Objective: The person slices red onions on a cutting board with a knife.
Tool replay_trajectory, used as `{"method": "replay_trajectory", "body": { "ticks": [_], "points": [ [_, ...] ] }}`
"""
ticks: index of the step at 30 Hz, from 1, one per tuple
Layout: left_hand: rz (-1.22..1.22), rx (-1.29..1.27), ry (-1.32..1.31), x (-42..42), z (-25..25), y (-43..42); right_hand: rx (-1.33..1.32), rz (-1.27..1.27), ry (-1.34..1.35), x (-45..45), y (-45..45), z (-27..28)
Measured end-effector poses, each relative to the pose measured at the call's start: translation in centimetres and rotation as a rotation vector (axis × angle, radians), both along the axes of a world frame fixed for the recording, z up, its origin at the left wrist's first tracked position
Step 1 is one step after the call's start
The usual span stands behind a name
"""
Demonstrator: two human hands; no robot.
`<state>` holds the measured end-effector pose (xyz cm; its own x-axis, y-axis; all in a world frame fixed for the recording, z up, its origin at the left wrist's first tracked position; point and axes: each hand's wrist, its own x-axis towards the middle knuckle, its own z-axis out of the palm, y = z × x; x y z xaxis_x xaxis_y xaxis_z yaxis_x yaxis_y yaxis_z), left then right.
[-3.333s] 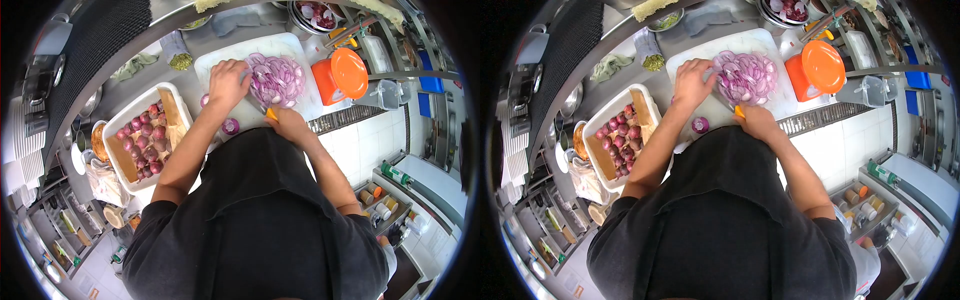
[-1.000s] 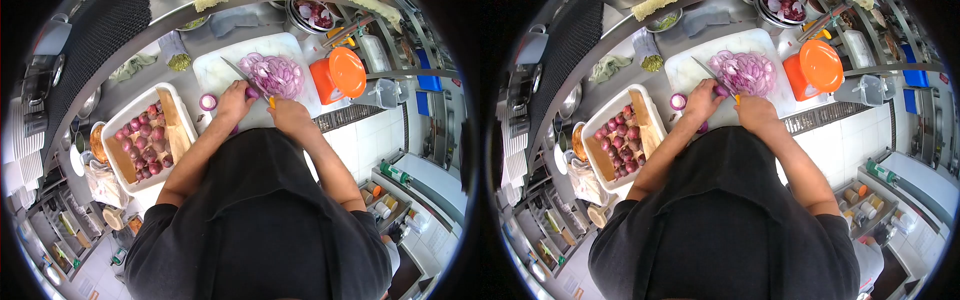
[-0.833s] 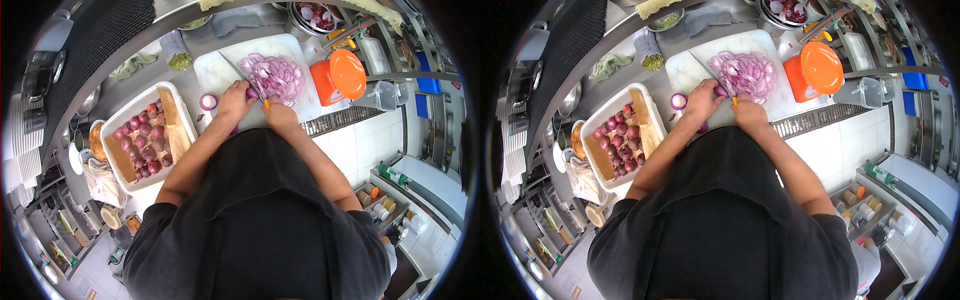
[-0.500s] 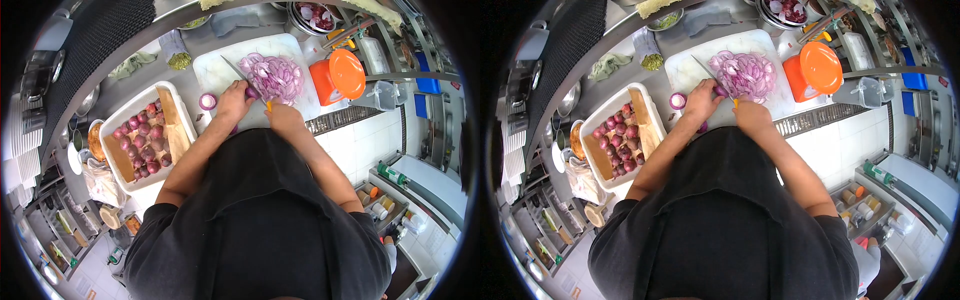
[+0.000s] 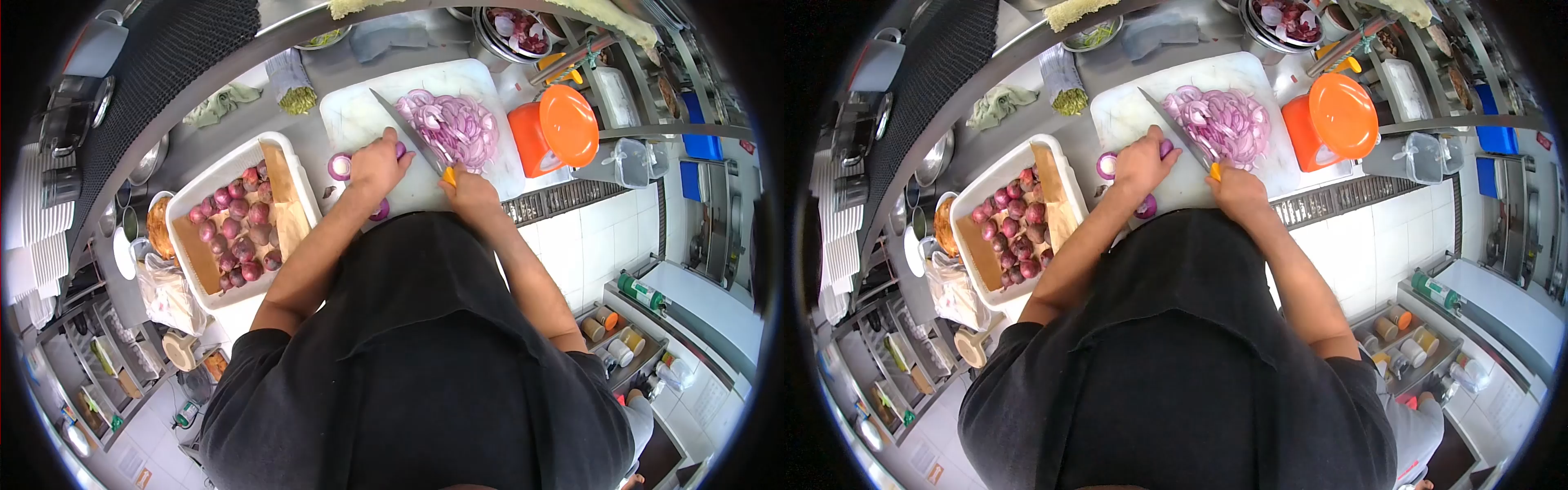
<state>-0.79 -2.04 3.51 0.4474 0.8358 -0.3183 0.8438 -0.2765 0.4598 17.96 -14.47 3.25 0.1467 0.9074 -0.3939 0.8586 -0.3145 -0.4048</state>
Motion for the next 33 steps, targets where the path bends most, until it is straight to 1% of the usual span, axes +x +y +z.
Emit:
{"method": "replay_trajectory", "body": {
  "ticks": [3,7,9,10,13,16,18,20,23,25,28,31,33],
  "points": [
    [0.072,-0.097,-0.215,0.2,-0.4,-0.6,-0.006,-0.003,0.016,-0.4,0.4,-0.1],
    [0.095,-0.178,-0.340,0.4,-0.8,-1.1,-0.060,-0.018,0.009,-1.4,1.6,0.9],
    [0.071,-0.189,-0.361,0.1,-1.1,-1.0,-0.016,0.022,-0.028,-1.1,1.5,2.0],
    [0.051,-0.139,-0.354,-0.1,-1.0,-0.8,0.004,0.043,-0.047,-1.0,1.4,2.7],
    [-0.003,-0.027,-0.349,-0.7,-1.2,-0.7,-0.055,0.085,-0.050,-0.6,1.1,6.1],
    [-0.045,0.016,-0.380,-0.7,-1.9,-0.1,-0.085,0.054,-0.047,-1.1,0.5,5.1],
    [-0.061,0.040,-0.390,-0.7,-2.0,0.1,-0.045,0.018,0.004,-1.6,0.8,1.6],
    [-0.077,0.036,-0.382,-0.8,-2.6,0.3,-0.040,0.006,0.024,-1.9,1.3,0.4],
    [-0.084,0.020,-0.382,-0.9,-2.5,0.5,-0.073,0.031,-0.010,-2.0,2.1,1.6],
    [-0.080,0.016,-0.396,-0.5,-2.3,0.9,-0.095,0.069,-0.061,-1.7,2.9,3.7],
    [-0.054,-0.001,-0.399,-0.9,-2.4,0.5,-0.098,0.113,-0.054,-1.4,2.2,7.0],
    [-0.038,-0.007,-0.416,-0.7,-2.4,0.5,-0.072,0.083,-0.024,-2.1,0.9,3.8],
    [-0.047,-0.002,-0.428,-0.8,-2.2,0.4,-0.054,0.060,-0.012,-2.7,1.7,2.1]
  ]
}}
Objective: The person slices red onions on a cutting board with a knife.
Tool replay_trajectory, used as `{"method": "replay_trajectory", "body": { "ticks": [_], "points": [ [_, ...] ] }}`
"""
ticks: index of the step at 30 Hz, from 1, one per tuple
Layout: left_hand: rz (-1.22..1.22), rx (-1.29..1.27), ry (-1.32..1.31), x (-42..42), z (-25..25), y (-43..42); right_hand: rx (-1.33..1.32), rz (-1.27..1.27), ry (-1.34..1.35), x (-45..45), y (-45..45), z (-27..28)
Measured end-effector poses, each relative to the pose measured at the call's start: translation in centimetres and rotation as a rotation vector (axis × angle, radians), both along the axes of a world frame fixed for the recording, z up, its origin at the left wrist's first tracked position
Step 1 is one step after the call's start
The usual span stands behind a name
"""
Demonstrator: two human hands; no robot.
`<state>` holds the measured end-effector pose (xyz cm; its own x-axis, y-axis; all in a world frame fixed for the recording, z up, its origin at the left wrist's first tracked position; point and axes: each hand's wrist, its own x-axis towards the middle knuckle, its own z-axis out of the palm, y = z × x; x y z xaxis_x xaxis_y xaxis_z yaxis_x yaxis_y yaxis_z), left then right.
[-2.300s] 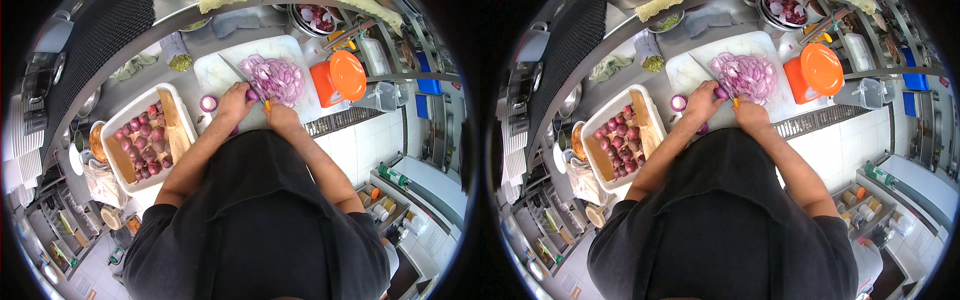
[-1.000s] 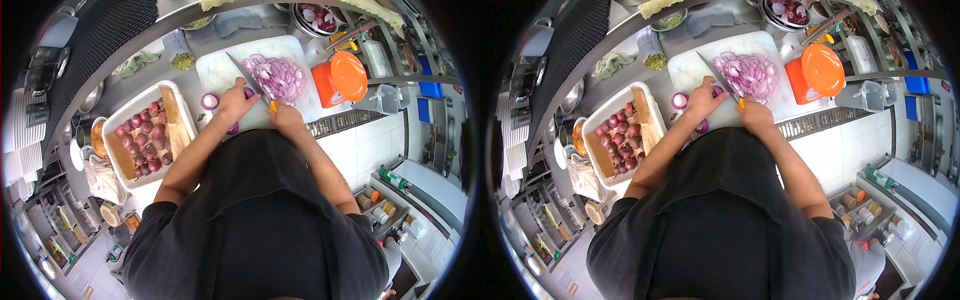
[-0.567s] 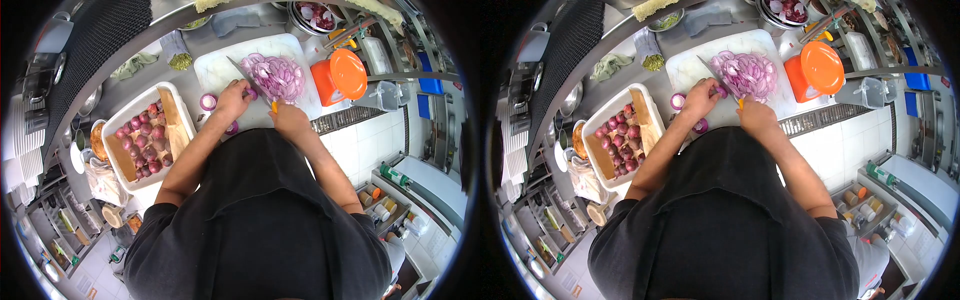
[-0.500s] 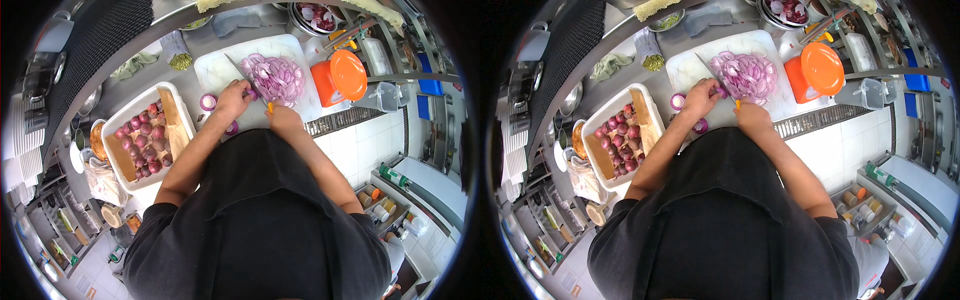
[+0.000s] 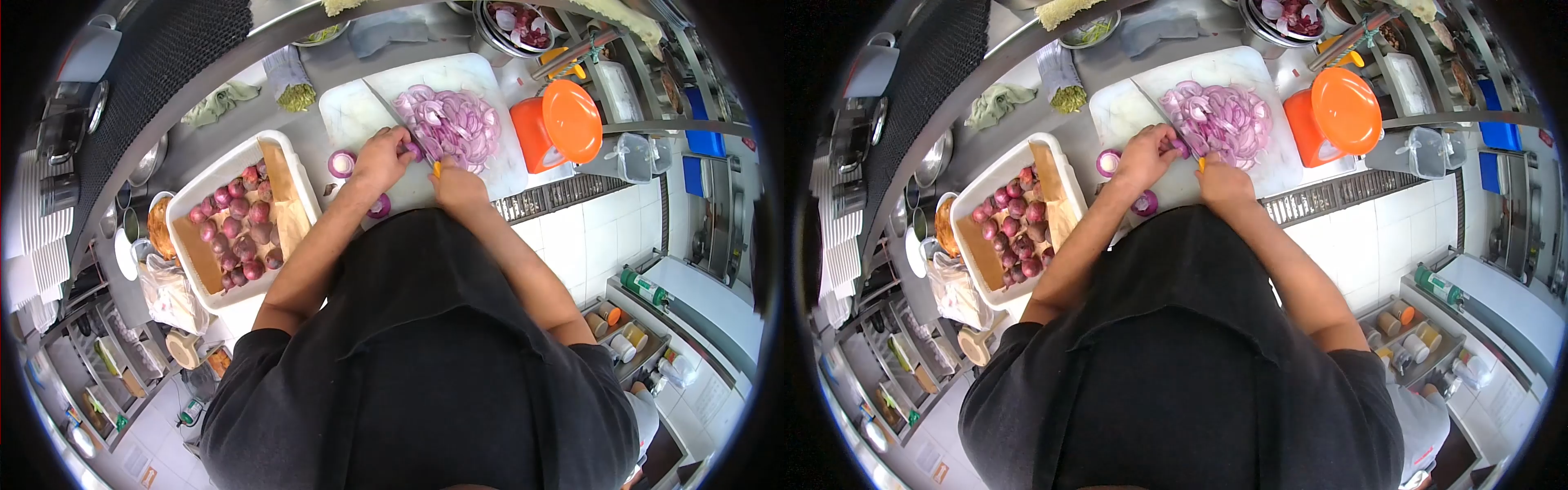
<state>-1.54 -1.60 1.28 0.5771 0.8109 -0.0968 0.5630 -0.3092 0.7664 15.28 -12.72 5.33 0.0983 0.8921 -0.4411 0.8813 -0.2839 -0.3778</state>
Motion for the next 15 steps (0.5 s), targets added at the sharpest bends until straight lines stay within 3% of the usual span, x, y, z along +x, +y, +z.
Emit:
{"method": "replay_trajectory", "body": {
  "ticks": [2,7,15],
  "points": [
    [0.002,-0.022,-0.014,0.1,-0.1,0.3,-0.007,0.006,-0.009,0.2,0.7,-0.6],
    [-0.011,-0.020,0.016,-0.1,-0.4,0.2,-0.062,0.069,-0.026,0.8,1.1,5.3],
    [0.018,-0.008,0.000,0.1,-0.3,0.1,-0.028,-0.011,-0.006,-0.1,1.0,0.0]
  ]
}}
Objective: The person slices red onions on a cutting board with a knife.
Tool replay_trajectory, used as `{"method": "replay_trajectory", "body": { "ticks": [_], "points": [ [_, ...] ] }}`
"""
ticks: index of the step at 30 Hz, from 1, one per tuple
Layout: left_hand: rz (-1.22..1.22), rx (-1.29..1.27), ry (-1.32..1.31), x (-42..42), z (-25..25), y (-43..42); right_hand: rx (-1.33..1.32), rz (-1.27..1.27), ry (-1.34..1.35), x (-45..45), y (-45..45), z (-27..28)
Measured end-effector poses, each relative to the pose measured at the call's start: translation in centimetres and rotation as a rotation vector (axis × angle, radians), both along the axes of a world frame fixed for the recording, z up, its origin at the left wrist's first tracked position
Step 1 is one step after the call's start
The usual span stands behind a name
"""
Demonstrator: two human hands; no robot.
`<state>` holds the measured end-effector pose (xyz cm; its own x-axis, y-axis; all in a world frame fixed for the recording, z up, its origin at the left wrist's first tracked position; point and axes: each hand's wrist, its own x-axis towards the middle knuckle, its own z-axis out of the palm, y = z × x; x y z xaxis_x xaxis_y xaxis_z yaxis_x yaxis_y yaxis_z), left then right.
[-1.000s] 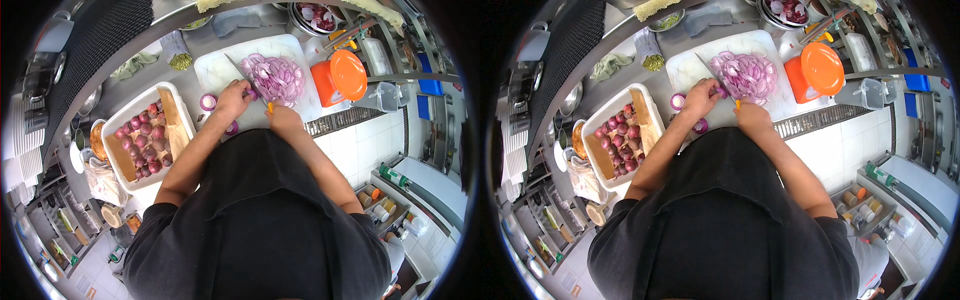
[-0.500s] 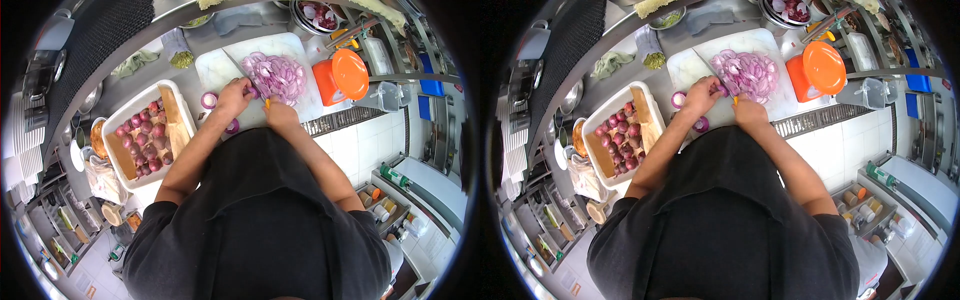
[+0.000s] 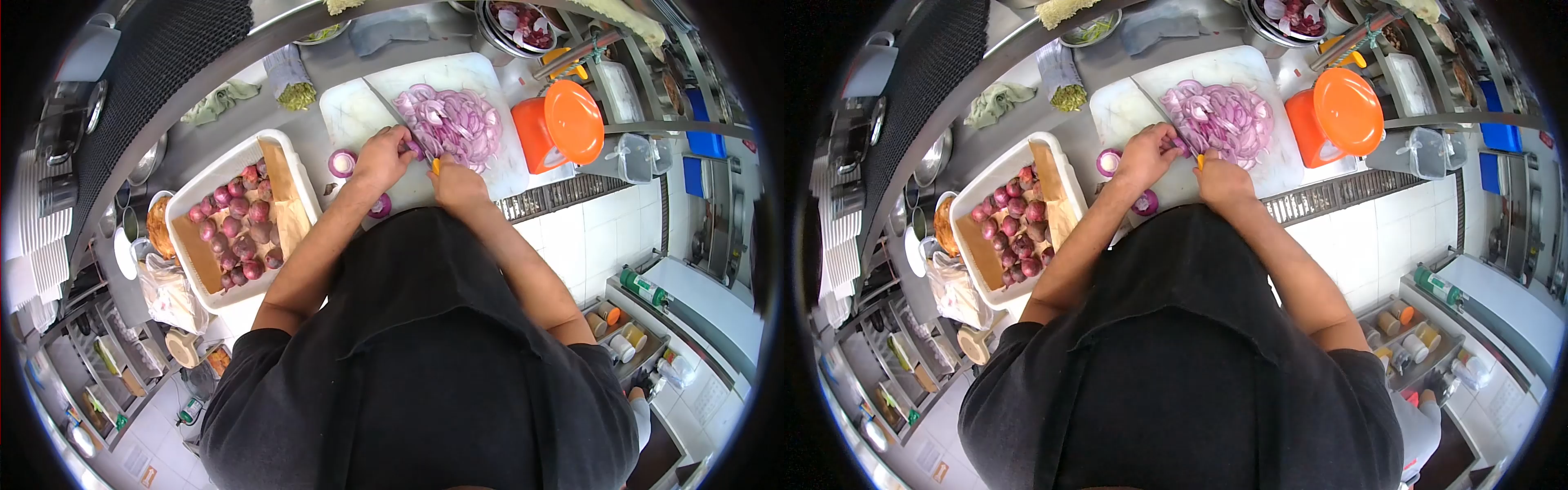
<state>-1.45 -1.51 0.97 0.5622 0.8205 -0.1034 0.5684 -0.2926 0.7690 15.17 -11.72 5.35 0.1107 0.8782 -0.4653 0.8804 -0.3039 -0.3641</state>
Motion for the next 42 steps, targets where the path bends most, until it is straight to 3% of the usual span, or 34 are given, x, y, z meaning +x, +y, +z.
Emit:
{"method": "replay_trajectory", "body": {
  "ticks": [7,11,14,19,26,34,42],
  "points": [
    [0.009,-0.028,-0.017,0.1,-0.6,0.0,0.030,0.072,-0.027,0.4,-1.2,4.6],
    [0.016,-0.027,-0.004,-0.1,-0.5,-0.1,0.016,0.002,0.003,-0.2,-0.9,-1.2],
    [0.009,-0.023,0.014,-0.2,-0.4,-0.1,0.008,-0.020,0.036,-0.1,-0.9,-0.9],
    [0.023,-0.038,-0.032,-0.2,-0.7,0.0,-0.065,0.060,0.017,0.9,-0.3,6.1],
    [0.032,-0.084,-0.035,-0.2,-0.6,-0.2,-0.013,-0.036,0.034,-0.2,-0.5,-1.2],
    [0.031,-0.085,-0.048,-0.2,-0.7,0.0,-0.033,0.083,0.025,1.1,-0.1,4.7],
    [0.014,-0.061,-0.019,-0.2,-0.6,0.2,-0.006,-0.046,0.049,-0.1,0.4,-0.9]
  ]
}}
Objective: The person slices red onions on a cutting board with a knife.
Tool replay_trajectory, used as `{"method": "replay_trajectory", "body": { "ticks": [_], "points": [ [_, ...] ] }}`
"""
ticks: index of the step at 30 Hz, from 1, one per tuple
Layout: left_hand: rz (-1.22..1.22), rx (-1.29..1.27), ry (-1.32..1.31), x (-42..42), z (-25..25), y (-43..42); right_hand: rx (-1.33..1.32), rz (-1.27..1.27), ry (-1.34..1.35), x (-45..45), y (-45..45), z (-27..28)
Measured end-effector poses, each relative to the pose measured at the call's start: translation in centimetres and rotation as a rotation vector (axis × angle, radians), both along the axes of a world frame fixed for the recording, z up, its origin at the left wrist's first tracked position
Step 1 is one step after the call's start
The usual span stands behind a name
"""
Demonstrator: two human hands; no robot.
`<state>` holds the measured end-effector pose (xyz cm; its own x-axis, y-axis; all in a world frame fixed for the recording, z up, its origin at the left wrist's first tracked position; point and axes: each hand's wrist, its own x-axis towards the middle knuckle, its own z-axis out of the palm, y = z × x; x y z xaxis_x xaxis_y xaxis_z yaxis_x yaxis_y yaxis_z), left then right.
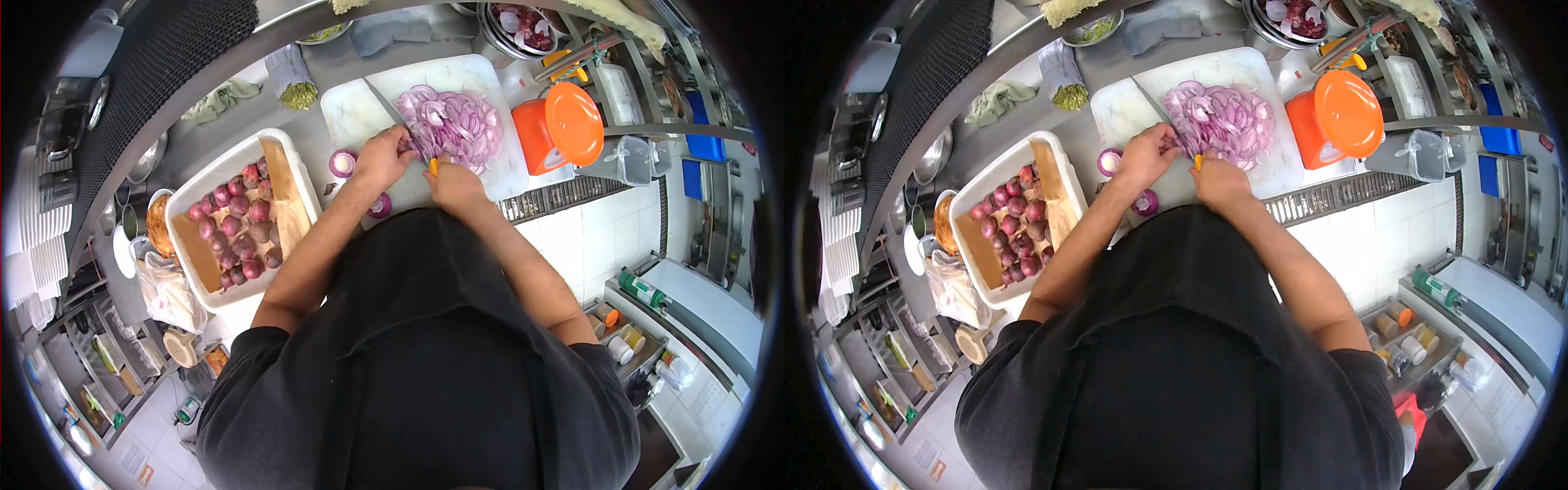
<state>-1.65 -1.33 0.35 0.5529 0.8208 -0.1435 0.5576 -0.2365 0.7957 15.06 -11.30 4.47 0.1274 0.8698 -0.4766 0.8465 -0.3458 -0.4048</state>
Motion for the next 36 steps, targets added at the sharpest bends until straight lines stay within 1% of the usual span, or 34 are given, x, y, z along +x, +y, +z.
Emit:
{"method": "replay_trajectory", "body": {
  "ticks": [2,4,5,7,10,12,17,20,23,24,27,30,33,36],
  "points": [
    [-0.011,-0.008,0.007,-0.1,0.0,-0.2,-0.018,0.017,-0.005,0.4,-0.1,0.8],
    [0.000,-0.003,-0.002,0.0,0.2,0.0,-0.061,0.054,-0.010,0.9,0.5,4.3],
    [0.009,-0.002,-0.010,-0.1,0.1,-0.1,-0.056,0.077,-0.013,0.9,0.2,5.0],
    [0.016,-0.002,-0.012,0.1,0.2,-0.2,-0.040,0.120,-0.029,1.3,-0.4,6.1],
    [0.025,-0.016,0.001,0.0,0.3,-0.3,-0.052,0.102,-0.005,1.0,-1.2,6.6],
    [0.035,-0.036,-0.017,-0.1,-0.1,-0.3,-0.004,0.099,-0.007,0.8,-1.5,5.2],
    [0.031,-0.011,-0.015,0.0,-0.2,-0.2,0.055,0.048,0.000,0.0,-1.1,-0.6],
    [0.010,-0.013,-0.010,0.1,-0.1,-0.2,0.063,0.023,0.002,-0.3,-0.3,-2.0],
    [-0.055,0.021,0.075,0.0,0.9,-0.7,0.053,0.021,-0.015,0.0,-0.4,-1.7],
    [-0.078,0.047,0.113,0.0,1.3,-0.7,0.048,0.018,-0.028,0.1,-0.1,-0.5],
    [-0.215,0.239,0.204,-0.6,1.4,-1.6,0.079,0.000,-0.053,0.0,0.0,1.9],
    [-0.167,0.189,0.147,-1.5,2.8,-2.8,0.138,-0.003,-0.024,1.0,-1.2,2.4],
    [-0.164,0.192,0.216,-3.3,4.7,-3.4,0.155,0.080,0.052,2.5,-3.1,1.9],
    [-0.260,0.219,0.341,-5.8,6.3,-4.4,0.114,0.161,0.133,4.0,-5.3,1.5]
  ]
}}
